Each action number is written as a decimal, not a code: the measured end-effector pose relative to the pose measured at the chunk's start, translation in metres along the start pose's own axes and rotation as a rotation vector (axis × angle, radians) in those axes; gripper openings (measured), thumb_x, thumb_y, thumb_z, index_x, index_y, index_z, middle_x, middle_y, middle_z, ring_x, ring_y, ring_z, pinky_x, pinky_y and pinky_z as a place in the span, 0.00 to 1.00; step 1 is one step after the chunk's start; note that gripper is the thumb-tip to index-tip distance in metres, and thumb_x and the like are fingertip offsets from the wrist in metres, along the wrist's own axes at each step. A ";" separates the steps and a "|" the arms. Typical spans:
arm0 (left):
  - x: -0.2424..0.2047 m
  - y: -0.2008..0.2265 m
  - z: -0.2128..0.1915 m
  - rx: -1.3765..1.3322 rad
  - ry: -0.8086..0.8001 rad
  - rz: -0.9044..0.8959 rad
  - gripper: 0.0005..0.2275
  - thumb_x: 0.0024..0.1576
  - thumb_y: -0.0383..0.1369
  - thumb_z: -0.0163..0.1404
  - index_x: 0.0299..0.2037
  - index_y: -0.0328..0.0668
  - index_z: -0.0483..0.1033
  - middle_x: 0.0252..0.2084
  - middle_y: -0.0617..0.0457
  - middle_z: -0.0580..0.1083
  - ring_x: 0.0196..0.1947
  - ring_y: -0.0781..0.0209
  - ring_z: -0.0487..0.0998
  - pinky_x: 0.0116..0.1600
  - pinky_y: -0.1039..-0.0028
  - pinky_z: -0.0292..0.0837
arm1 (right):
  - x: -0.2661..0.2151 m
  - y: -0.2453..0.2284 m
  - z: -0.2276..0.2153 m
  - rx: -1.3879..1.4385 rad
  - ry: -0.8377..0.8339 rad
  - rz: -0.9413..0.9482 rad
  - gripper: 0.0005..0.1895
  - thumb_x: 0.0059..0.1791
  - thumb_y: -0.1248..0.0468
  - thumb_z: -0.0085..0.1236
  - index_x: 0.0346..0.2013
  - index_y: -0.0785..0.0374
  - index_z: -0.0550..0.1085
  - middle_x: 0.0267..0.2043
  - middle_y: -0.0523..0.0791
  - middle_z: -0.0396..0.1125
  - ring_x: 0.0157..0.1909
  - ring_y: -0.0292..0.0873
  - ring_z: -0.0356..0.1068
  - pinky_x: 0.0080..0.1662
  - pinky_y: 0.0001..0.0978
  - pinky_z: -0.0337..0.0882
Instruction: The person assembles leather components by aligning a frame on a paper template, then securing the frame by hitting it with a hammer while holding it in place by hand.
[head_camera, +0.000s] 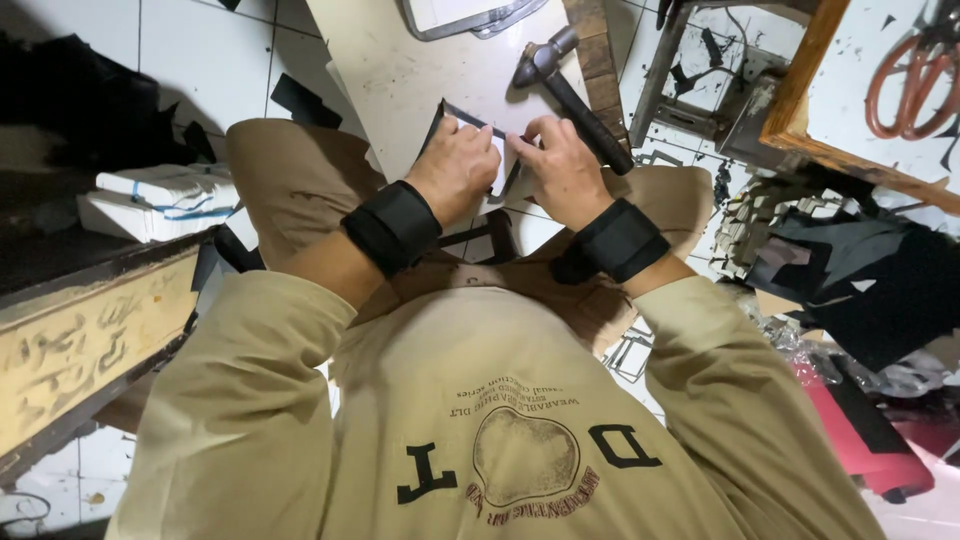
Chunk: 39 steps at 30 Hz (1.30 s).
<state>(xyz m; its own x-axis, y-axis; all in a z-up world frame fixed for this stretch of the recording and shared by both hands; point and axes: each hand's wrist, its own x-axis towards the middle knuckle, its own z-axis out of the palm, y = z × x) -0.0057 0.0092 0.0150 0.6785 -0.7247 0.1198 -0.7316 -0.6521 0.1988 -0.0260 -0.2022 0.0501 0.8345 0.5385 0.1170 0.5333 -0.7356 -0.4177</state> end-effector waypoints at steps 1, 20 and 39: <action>-0.002 0.002 -0.004 0.003 0.001 -0.009 0.03 0.53 0.30 0.51 0.34 0.43 0.77 0.36 0.51 0.74 0.41 0.53 0.75 0.54 0.57 0.64 | -0.001 0.000 0.008 0.002 -0.002 -0.009 0.22 0.44 0.74 0.51 0.52 0.62 0.77 0.48 0.49 0.66 0.48 0.53 0.65 0.48 0.40 0.69; 0.000 -0.035 -0.096 -0.369 0.348 -0.186 0.10 0.60 0.28 0.52 0.49 0.35 0.80 0.38 0.45 0.80 0.37 0.53 0.81 0.43 0.66 0.76 | 0.020 0.009 -0.009 0.773 0.247 0.332 0.14 0.57 0.68 0.53 0.57 0.65 0.73 0.45 0.41 0.68 0.45 0.35 0.68 0.48 0.28 0.69; -0.016 -0.007 -0.087 -1.304 0.572 -0.550 0.14 0.63 0.24 0.52 0.58 0.35 0.69 0.45 0.49 0.80 0.45 0.70 0.81 0.51 0.79 0.78 | 0.032 -0.037 -0.028 1.071 0.433 0.266 0.15 0.57 0.75 0.54 0.59 0.65 0.67 0.40 0.39 0.71 0.40 0.27 0.66 0.44 0.18 0.65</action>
<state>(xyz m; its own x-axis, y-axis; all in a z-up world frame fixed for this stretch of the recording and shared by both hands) -0.0058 0.0452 0.0962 0.9957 -0.0857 0.0346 -0.0292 0.0632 0.9976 -0.0155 -0.1694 0.0945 0.9889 0.0854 0.1214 0.1195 0.0262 -0.9925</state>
